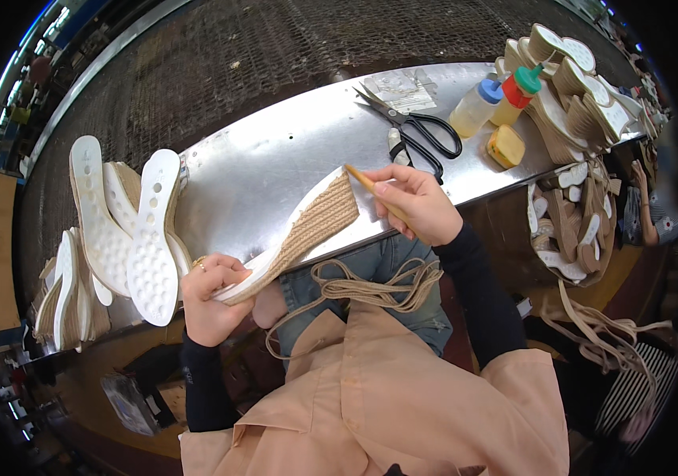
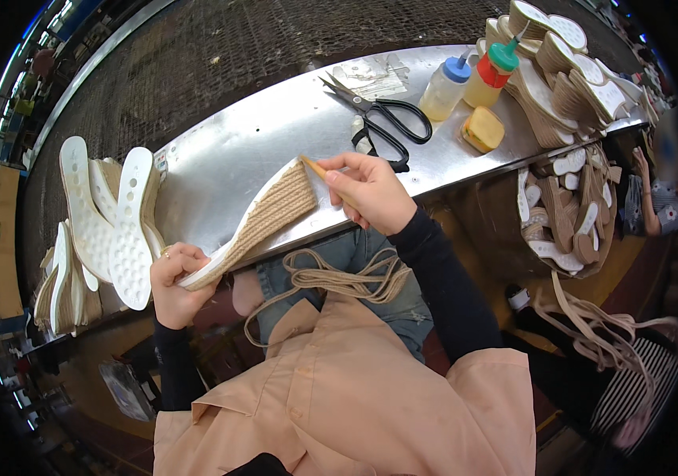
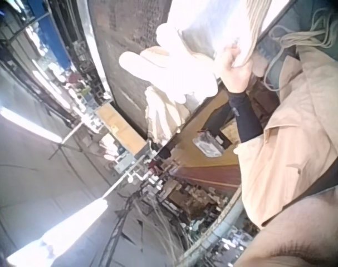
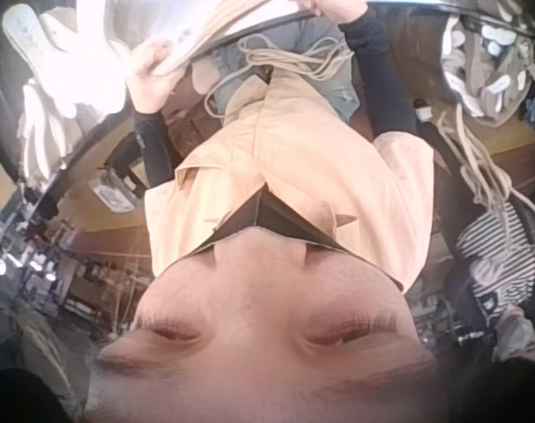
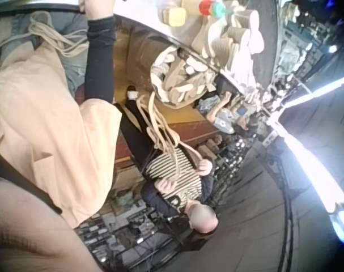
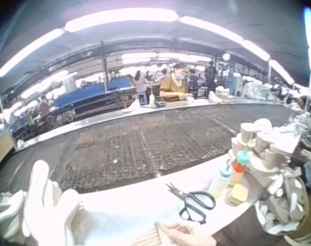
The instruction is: The person repeatedly brushes the textured surface of shoe insoles with a small brush, then places each insole into a growing stack on the metal workbench. The person handles insoles one at a time, turning them as needed to reach different areas.
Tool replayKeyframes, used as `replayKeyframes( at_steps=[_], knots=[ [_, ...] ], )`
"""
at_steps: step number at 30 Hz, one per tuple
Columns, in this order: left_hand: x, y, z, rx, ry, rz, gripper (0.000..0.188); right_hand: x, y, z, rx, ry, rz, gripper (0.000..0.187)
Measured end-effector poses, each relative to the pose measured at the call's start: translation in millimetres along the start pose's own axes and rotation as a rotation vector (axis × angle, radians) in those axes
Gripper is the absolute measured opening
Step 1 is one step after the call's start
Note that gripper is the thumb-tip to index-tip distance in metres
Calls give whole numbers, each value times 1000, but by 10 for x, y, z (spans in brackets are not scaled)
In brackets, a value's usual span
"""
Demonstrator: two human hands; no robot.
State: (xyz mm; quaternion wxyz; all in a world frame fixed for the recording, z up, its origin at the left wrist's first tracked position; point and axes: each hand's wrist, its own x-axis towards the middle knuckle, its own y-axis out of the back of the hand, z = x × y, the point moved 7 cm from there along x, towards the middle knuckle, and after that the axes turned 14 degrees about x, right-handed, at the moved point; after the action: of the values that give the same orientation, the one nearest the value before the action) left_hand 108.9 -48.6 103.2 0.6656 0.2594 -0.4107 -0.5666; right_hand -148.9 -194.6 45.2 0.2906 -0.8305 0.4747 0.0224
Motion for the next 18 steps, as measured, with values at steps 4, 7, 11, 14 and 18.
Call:
replayKeyframes(
  at_steps=[4, 7, 11, 14, 18],
  knots=[
    [-69, 107, 9, -125, -59, 135, 25, -168, -138, -324, 90, 280, 57, 35],
    [-130, 71, 50, -189, -84, 183, 29, -413, -439, -540, -43, 449, 2, 49],
    [-136, -80, 54, -275, -72, 181, 34, -654, -669, -734, -172, 468, 11, 56],
    [-151, -156, 57, -348, -69, 193, 36, -794, -757, -853, -262, 562, 45, 58],
    [-169, -186, 79, -373, -76, 200, 37, -904, -820, -939, -325, 687, 26, 59]
  ],
)
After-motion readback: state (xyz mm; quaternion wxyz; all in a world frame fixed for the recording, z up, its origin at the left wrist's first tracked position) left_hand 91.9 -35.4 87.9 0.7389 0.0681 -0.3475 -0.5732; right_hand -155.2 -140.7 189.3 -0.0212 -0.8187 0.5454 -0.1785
